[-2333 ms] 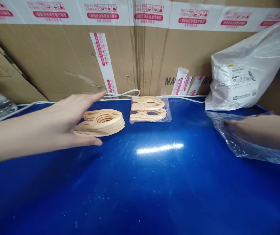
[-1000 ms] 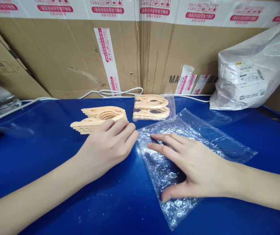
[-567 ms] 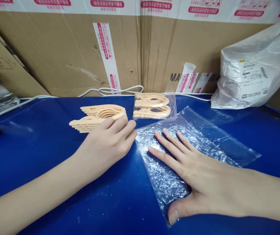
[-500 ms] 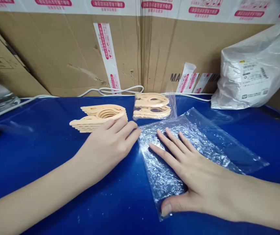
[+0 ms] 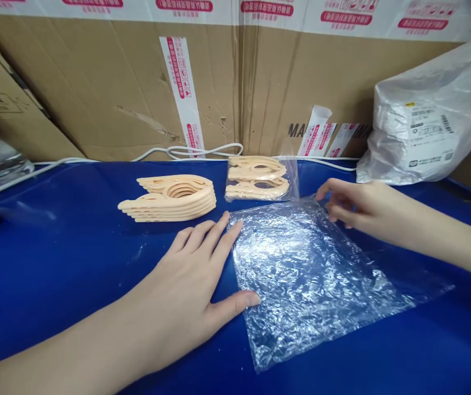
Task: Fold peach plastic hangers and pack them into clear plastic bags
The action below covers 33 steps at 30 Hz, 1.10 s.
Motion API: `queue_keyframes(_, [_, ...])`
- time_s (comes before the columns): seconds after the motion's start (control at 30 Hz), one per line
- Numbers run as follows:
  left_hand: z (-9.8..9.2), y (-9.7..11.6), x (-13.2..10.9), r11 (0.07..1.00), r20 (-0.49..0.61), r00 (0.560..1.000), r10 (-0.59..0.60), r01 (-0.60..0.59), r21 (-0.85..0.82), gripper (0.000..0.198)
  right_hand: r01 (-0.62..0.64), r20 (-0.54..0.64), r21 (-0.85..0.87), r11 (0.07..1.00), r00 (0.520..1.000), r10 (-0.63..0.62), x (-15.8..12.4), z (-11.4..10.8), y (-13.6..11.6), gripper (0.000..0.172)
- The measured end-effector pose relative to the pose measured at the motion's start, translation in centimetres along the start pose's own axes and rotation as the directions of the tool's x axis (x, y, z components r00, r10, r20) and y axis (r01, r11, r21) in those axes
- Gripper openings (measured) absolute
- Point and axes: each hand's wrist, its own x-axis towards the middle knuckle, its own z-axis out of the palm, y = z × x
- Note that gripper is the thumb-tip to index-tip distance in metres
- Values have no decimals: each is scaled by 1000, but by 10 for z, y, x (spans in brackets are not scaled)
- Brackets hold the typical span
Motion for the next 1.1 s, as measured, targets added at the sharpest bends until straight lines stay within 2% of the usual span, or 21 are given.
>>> queue_keyframes(0.1, [3,-1,1,994,102,993,-64,72,-78,98,-161,63,204,966,986,151,-5,1,5,22])
queue_keyframes(0.17, [5,-2,1,990,123,988,-88,100,-98,102,-243,92,414,877,970,225,-7,3,0,38])
queue_keyframes(0.27, [5,-4,0,992,137,987,-82,94,-84,102,-249,94,630,736,965,245,-7,8,-10,63])
queue_keyframes(0.33, [4,-5,-2,996,134,989,-56,65,-57,98,-263,120,719,643,959,258,-6,11,-15,67])
queue_keyframes(0.43, [1,-8,-6,1000,100,995,-4,5,-10,88,-310,172,801,511,939,298,-7,14,-21,63])
queue_keyframes(0.5, [-1,-11,-7,1000,92,996,20,-21,13,83,-311,168,827,468,932,322,-8,15,-23,58])
queue_keyframes(0.67, [-5,-15,-5,996,130,987,90,-91,-1,72,-175,63,915,363,952,300,-8,15,-21,18])
queue_keyframes(0.73, [-8,-17,-3,993,134,984,115,-116,3,71,-134,36,904,406,970,240,-7,14,-18,22])
queue_keyframes(0.83, [-11,-20,0,993,137,984,112,-117,27,78,-127,55,812,570,988,141,-6,12,-14,43])
queue_keyframes(0.9, [-13,-22,1,993,169,980,108,-114,21,84,-114,119,701,704,992,41,-7,9,-11,38])
queue_keyframes(0.97, [-13,-25,1,994,183,977,109,-113,8,93,1,155,553,833,982,-104,-7,5,-6,24])
queue_keyframes(1.03, [-13,-27,2,994,170,979,110,-111,-1,98,158,193,387,908,949,-248,-9,3,-1,30])
queue_keyframes(1.1, [-13,-30,1,993,144,982,119,-120,-4,97,292,251,270,918,899,-359,-12,2,1,40])
